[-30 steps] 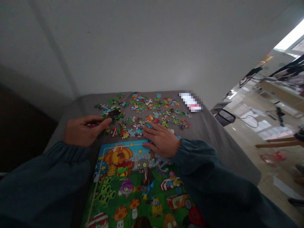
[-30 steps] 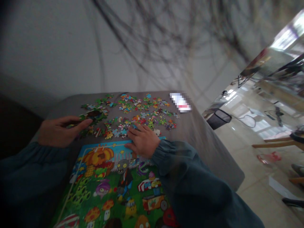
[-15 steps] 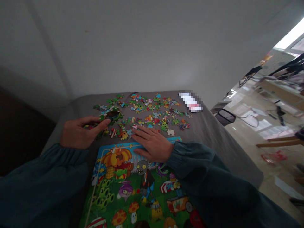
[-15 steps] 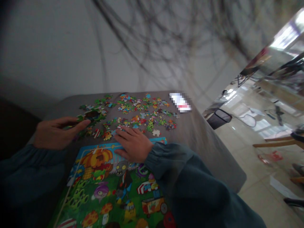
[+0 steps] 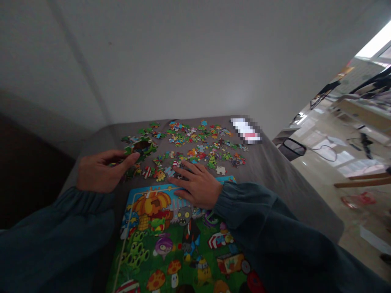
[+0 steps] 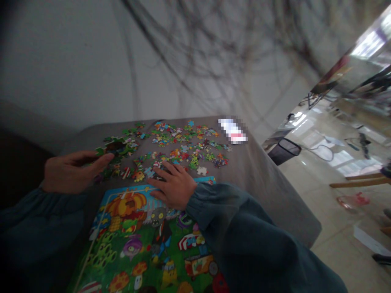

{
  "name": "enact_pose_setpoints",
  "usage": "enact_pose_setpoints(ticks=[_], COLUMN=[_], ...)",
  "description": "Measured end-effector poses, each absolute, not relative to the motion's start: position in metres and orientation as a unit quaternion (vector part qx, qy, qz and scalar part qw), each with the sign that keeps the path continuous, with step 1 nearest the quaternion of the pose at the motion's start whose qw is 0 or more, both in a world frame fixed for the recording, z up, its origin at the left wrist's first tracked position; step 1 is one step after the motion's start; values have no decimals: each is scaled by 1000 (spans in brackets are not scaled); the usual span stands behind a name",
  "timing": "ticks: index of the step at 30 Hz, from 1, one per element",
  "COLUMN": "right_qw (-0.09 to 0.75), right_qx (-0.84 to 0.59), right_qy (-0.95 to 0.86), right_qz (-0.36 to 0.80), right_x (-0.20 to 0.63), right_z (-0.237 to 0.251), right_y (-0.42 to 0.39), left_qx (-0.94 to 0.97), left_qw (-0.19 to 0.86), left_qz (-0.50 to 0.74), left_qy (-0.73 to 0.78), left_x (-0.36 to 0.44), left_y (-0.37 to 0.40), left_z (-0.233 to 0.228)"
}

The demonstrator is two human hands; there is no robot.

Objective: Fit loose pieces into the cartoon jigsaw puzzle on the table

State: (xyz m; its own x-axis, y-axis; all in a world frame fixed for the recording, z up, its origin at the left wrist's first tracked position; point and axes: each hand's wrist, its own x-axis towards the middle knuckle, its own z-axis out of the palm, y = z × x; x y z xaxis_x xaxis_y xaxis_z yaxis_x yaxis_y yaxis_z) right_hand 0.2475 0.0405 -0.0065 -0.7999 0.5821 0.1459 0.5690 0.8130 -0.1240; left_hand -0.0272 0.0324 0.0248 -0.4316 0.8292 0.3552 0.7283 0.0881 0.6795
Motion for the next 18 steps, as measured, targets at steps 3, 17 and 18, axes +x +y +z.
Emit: enact_pose_setpoints(ticks=[3,17,18], right_qw=[97,96,106], right_qx=[-327,-218,-219], right_qy=[-940,-967,-965], right_qz=[30,94,98], right_x=[250,241,242], right_z=[-5,-8,-7], right_y=[41,45,45], left_qx=[518,480,483], left_qw=[20,25,27], left_qz=[421,468,469], left_qy=[744,741,739], left_x=[-29,-50,-51], left_y=[34,49,50], left_z=[25,18,16])
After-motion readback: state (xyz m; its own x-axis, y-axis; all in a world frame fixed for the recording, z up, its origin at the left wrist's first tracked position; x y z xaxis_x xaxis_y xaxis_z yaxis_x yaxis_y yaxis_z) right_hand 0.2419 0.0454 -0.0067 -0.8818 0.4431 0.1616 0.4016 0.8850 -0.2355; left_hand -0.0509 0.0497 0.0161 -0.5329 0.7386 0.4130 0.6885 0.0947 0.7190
